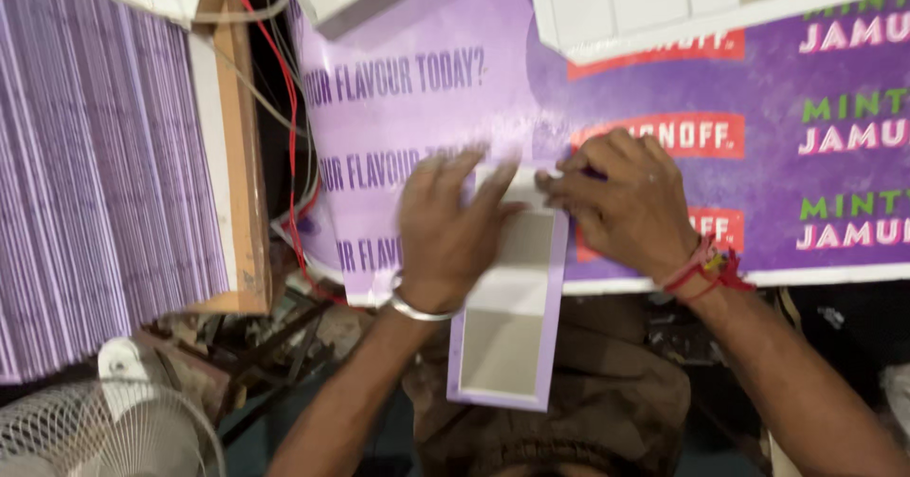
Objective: The person folds and assembles small purple and white cardboard boxes by hand. They repeatedly fold flaps, press edges, and stack completed boxes on the table.
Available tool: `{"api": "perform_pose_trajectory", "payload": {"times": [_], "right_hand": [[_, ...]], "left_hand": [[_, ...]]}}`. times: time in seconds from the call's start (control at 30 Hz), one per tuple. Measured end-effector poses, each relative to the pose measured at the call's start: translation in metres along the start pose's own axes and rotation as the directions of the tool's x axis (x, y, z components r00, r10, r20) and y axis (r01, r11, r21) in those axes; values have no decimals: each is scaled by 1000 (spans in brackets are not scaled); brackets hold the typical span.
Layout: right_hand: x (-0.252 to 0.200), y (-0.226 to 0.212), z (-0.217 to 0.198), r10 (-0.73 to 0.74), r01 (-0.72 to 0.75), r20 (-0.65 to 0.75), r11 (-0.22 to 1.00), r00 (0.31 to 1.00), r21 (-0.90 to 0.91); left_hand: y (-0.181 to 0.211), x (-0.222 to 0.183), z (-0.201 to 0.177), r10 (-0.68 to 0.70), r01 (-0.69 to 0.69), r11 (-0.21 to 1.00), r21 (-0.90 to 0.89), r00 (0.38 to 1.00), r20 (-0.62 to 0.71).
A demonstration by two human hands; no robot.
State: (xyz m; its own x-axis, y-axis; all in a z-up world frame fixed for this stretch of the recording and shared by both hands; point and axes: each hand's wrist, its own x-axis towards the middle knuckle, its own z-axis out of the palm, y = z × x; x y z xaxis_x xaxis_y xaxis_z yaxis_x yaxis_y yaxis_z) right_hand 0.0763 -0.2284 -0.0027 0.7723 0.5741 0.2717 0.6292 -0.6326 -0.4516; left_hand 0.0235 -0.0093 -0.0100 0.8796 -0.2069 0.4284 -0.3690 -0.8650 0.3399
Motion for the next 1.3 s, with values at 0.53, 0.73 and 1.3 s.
{"api": "perform_pose_trajectory", "payload": {"times": [0.53, 0.73, 1.3], "right_hand": [[-21, -11, 14, 111, -115, -115, 993, 987, -32], [-44, -39, 7, 304, -179, -195, 859, 933, 480], [28, 31, -114, 304, -173, -673, 951, 674, 256]], "left_hand": [[83, -121, -43, -695, 735, 554, -390, 667, 269], [104, -121, -42, -641, 640, 161, -751, 646, 414], [-37, -4, -37, -336, 396, 779, -487, 918, 208]]}}
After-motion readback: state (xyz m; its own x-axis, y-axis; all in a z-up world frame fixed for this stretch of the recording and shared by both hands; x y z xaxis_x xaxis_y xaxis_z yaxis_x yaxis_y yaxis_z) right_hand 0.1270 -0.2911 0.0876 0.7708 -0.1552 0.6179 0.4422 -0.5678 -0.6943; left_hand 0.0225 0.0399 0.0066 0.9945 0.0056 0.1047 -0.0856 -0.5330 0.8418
